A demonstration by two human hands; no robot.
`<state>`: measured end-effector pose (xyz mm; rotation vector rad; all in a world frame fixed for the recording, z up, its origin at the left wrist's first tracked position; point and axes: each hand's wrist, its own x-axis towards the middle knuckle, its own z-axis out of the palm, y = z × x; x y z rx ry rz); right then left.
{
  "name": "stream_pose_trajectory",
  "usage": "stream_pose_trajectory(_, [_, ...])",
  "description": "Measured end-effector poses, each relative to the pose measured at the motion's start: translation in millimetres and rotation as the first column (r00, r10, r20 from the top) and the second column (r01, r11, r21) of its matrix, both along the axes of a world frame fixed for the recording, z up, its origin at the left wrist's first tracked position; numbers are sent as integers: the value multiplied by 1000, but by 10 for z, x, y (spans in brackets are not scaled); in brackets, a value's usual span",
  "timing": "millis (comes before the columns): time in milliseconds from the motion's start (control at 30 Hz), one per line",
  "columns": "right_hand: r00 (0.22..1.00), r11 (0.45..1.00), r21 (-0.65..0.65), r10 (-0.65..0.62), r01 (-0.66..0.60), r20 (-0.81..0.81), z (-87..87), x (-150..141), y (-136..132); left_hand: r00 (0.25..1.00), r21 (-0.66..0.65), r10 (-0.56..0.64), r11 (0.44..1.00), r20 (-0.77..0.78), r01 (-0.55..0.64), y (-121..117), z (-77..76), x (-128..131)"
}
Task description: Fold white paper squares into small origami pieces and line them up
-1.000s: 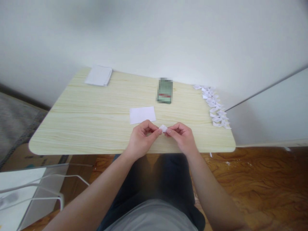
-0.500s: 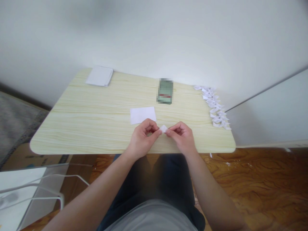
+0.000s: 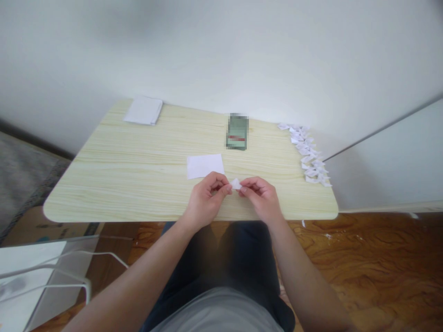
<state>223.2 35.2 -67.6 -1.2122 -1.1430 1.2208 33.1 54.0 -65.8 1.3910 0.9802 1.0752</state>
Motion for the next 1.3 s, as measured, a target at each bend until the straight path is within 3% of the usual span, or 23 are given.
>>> stream_pose_trajectory(633, [999, 998, -33, -50, 50, -14, 62, 9, 14, 993, 36, 114, 993, -19, -113, -7, -42, -9])
stream_pose_trajectory(933, [998, 994, -94, 51, -48, 35, 136, -38, 29, 994, 45, 108, 993, -3, -107, -22, -29, -24])
stream_pose_trajectory(1300, [998, 997, -62, 38, -35, 52, 108, -19, 10, 992, 56, 124, 991, -29, -122, -41, -23, -16])
